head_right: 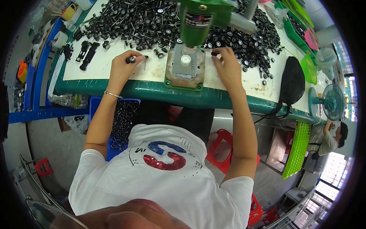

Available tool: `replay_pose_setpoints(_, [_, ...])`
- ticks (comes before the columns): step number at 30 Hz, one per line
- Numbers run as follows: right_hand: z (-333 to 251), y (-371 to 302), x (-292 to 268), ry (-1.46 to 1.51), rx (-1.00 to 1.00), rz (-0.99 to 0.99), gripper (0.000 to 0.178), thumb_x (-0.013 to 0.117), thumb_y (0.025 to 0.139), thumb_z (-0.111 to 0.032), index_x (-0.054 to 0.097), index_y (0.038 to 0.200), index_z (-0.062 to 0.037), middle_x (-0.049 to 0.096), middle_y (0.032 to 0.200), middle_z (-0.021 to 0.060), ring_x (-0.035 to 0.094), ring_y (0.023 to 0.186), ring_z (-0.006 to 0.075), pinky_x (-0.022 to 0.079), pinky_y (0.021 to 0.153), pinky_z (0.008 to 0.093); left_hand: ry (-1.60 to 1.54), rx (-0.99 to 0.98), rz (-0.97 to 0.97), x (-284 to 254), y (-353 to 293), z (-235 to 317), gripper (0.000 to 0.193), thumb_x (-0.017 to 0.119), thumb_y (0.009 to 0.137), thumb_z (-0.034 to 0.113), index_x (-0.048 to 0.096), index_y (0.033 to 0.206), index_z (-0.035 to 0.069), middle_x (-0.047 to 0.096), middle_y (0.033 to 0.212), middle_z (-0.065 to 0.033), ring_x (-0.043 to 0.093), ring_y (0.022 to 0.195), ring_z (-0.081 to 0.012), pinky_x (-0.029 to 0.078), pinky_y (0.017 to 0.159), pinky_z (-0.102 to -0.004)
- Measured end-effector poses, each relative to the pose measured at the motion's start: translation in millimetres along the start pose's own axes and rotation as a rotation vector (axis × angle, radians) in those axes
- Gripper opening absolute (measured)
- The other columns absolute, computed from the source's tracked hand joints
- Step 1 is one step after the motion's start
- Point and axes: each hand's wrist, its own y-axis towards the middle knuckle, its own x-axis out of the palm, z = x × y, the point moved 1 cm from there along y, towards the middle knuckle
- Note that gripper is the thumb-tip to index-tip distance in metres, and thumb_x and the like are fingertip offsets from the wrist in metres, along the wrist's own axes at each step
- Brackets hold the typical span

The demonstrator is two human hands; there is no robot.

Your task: The person assembles toy car wheels and axles by placing them into a fixture and pressing them together using a manual press.

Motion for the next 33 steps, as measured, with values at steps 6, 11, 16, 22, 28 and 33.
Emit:
replay_pose_setpoints(6, [-40, -4, -3, 0.419, -0.116, 0.03, 0.024, 0.064, 0.079, -0.001, 0.064, 0.103, -0.0005, 0.059, 0.103, 0.0068, 0.059, 0.08, 0.0134, 0.047, 0.073, 0.0263, 0.328, -0.037, -0.028, 10, 13, -4, 0.031, 0.078, 0.071, 0.033, 0.071, 0.082, 0.006, 0.063, 0.064, -0.0107, 0.058, 0.054, -0.0237, 0.048, 0.057, -0.0327])
replay_pose_setpoints(11, [-69, -15, 12, 0.322, -0.305, -0.021, 0.022, 0.066, 0.081, -0.008, 0.066, 0.103, -0.0036, 0.059, 0.104, 0.0106, 0.06, 0.092, 0.0195, 0.048, 0.08, 0.0291, 0.136, -0.016, -0.092, 6, 14, -1, 0.025, 0.078, 0.073, 0.026, 0.071, 0.083, 0.005, 0.065, 0.065, -0.0078, 0.058, 0.053, -0.0177, 0.047, 0.055, -0.0281])
replay_pose_setpoints(16, [-65, -20, 25, 0.513, -0.139, -0.002, 0.02, 0.067, 0.083, -0.011, 0.068, 0.103, -0.0066, 0.058, 0.103, 0.0104, 0.059, 0.094, 0.019, 0.047, 0.083, 0.0285, -0.47, -0.172, -0.161, 8, 0, 21, 0.016, 0.075, 0.078, 0.015, 0.071, 0.089, 0.004, 0.067, 0.07, -0.0013, 0.051, 0.053, -0.0025, 0.034, 0.047, -0.0167])
replay_pose_setpoints(22, [-58, -20, 35, 0.609, -0.046, -0.026, 0.034, 0.069, 0.082, -0.013, 0.062, 0.113, -0.0004, 0.058, 0.104, 0.0092, 0.058, 0.093, 0.0174, 0.045, 0.084, 0.0281, -0.72, -0.121, -0.253, 27, 2, 54, 0.013, 0.07, 0.082, 0.007, 0.069, 0.094, 0.002, 0.07, 0.079, -0.007, 0.056, 0.059, -0.0032, 0.031, 0.045, -0.016])
replay_pose_setpoints(28, [-46, -12, 17, 0.718, -0.039, 0.106, 0.044, 0.067, 0.084, -0.015, 0.054, 0.123, 0.0004, 0.059, 0.109, 0.0083, 0.058, 0.093, 0.0151, 0.046, 0.086, 0.0283, -0.744, 0.133, -0.34, 53, 2, 75, 0.009, 0.071, 0.078, 0.0, 0.069, 0.086, -0.002, 0.063, 0.086, -0.0024, 0.058, 0.069, -0.0078, 0.04, 0.055, -0.0199])
replay_pose_setpoints(33, [-34, 17, -37, 0.922, 0.132, 0.261, 0.031, 0.055, 0.095, -0.014, 0.056, 0.122, -0.0002, 0.061, 0.11, 0.0076, 0.061, 0.09, 0.0135, 0.049, 0.083, 0.028, -0.765, 0.063, -0.332, 57, 5, 83, 0.012, 0.073, 0.077, 0.004, 0.07, 0.087, -0.001, 0.065, 0.074, -0.0029, 0.057, 0.064, -0.007, 0.046, 0.062, -0.0215])
